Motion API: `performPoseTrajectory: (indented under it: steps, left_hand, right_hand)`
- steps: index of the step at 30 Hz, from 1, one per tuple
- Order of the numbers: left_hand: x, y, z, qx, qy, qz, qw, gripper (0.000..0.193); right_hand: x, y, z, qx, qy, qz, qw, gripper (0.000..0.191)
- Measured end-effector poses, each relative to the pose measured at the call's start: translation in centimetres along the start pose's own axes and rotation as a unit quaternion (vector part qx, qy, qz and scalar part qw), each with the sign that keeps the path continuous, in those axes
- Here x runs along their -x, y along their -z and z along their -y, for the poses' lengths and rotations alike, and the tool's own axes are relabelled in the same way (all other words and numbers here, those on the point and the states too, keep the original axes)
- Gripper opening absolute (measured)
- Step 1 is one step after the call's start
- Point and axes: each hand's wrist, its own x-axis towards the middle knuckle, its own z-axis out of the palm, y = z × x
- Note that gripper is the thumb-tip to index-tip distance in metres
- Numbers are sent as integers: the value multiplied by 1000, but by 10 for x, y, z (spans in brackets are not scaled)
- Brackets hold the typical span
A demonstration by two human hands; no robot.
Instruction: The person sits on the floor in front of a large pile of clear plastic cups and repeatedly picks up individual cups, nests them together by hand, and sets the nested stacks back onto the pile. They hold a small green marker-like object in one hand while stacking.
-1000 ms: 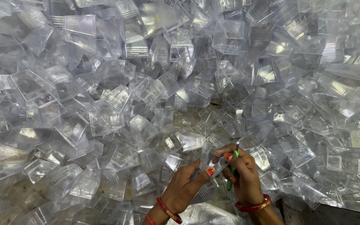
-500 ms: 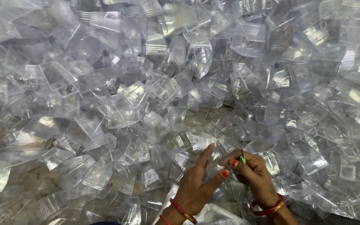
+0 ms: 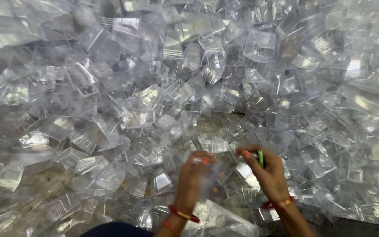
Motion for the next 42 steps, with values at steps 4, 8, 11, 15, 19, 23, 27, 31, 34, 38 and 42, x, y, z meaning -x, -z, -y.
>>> performPoseTrajectory:
  steps: [4,8,11,15,19,23,27,31,34,38,42]
  left_hand:
    - [-16,51,-40,277,5,-26,960,40]
    - [-14,89,-74,302,35,-24,952,33]
    - [5,112,-88,198,16,-69,978,27]
    - [33,138,-111,26,-87,-40,995,31]
    - [66,127,-149,-122,-109,14,987,33]
    - [103,84,-190,-227,-235,83,941,40]
    - [126,51,-218,-290,-191,106,932,28]
    - [130,42,-226,-302,-191,91,929,20]
    - [126,44,-223,-310,-173,71,932,23]
    - [118,48,-222,-281,-207,82,934,27]
    - [104,54,-229,-245,-203,60,946,27]
  right_hand:
    - [-51,-49,29,315,54,-19,947,65]
    - [-89,-103,46,396,210,17,894,80]
    - [-98,-118,61,296,162,-9,941,67]
    - [-64,-106,98,11,-58,-1,998,62]
    - [1,-103,145,-195,-112,36,974,55]
    - [57,-112,173,-280,-141,104,944,56]
    - [82,-121,181,-313,-151,151,925,51]
    - [83,-124,185,-308,-114,144,933,61]
    - [77,-126,190,-191,-107,74,973,51]
    - [70,-131,198,-97,-47,56,993,51]
    - [62,-135,211,-131,-49,19,990,52]
